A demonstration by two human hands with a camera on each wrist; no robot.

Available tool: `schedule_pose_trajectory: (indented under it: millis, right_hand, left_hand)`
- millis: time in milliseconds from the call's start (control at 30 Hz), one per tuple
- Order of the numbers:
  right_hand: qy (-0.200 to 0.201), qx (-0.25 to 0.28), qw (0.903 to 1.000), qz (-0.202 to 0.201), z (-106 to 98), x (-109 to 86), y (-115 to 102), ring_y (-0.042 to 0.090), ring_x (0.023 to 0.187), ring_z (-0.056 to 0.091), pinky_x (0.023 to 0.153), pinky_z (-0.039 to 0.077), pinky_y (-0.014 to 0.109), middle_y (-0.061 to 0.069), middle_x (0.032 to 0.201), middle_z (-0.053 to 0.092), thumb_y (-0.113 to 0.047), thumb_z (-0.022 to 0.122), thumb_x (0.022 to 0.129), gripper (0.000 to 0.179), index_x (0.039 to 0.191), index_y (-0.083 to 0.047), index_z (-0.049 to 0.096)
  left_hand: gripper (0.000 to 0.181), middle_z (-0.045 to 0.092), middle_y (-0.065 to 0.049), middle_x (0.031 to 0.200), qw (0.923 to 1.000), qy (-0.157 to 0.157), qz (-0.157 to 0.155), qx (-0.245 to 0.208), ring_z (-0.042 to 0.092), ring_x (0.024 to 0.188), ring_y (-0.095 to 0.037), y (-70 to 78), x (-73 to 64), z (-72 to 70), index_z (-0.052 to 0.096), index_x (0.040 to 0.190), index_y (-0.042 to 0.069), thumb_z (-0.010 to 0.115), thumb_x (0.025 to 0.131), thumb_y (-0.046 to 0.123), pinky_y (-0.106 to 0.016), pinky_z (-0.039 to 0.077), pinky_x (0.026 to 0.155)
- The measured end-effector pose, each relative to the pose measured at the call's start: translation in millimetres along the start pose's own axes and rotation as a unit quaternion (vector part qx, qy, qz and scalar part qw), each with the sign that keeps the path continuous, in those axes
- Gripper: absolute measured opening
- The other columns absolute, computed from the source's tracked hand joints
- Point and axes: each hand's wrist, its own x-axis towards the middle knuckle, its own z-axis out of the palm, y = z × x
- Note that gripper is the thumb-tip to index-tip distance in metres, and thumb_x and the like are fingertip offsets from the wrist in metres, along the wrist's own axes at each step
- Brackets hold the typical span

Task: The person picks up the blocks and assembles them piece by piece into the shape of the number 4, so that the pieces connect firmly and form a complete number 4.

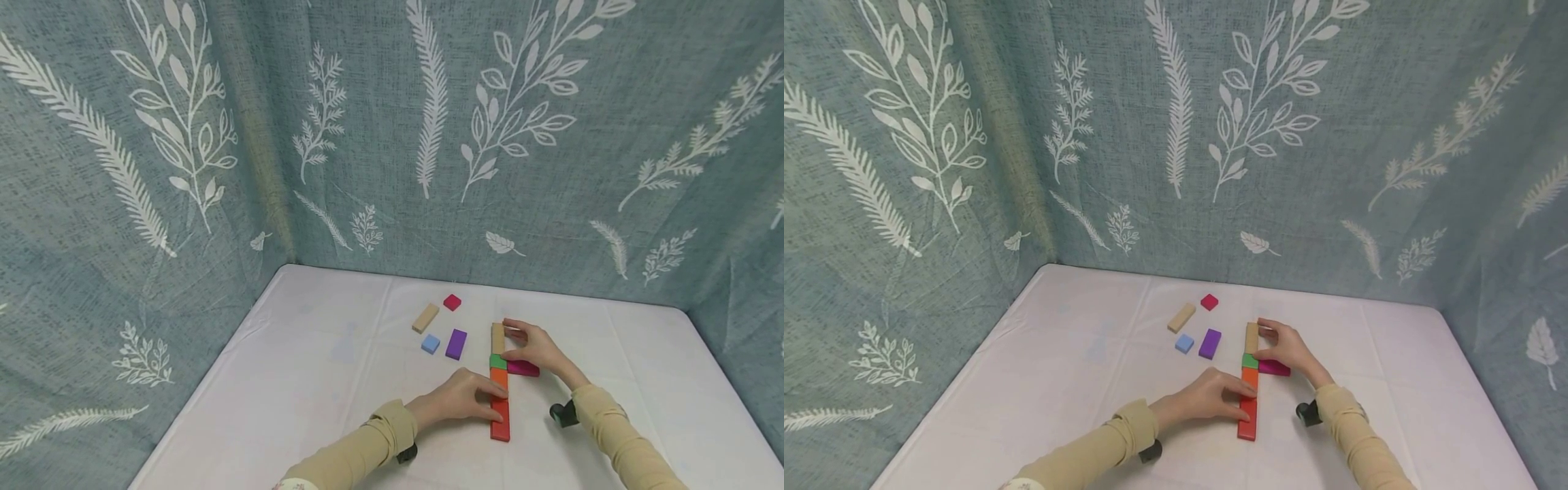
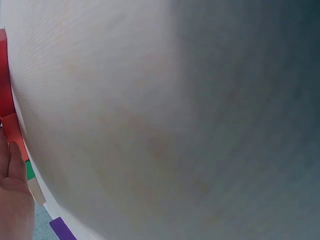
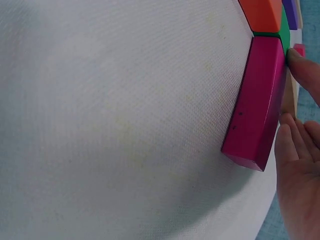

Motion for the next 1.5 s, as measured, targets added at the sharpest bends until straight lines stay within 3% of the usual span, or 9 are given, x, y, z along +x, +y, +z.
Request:
schedule_pose_trajectory:
  millis: [1100,1500]
  right_hand:
    - [-0.019,0.023,0.9995,0.011,0.3,-2.4,-0.4,0.036,0.119,0.044,0.091,0.043,0.041,0.026,0.132,0.041,-0.02,0.074,0.073,0.077,0.134,0.004,0.034]
    - [-0.019,0.025,0.9994,0.013,1.0,-3.8,-1.9,0.035,0.12,0.042,0.093,0.042,0.041,0.024,0.135,0.039,-0.019,0.073,0.074,0.078,0.136,0.002,0.032]
  left_hand:
    - [0.039,0.064,0.012,0.107,0.9998,-0.006,-0.017,0.004,0.052,0.102,0.008,0.5,0.6,1.0,0.065,0.11,0.018,0.07,0.075,0.035,-0.007,0.038,0.086]
    - [0.038,0.064,0.013,0.107,0.9999,-0.004,-0.01,0.012,0.051,0.103,0.01,0.0,0.0,0.4,0.066,0.109,0.018,0.07,0.075,0.035,-0.006,0.037,0.086]
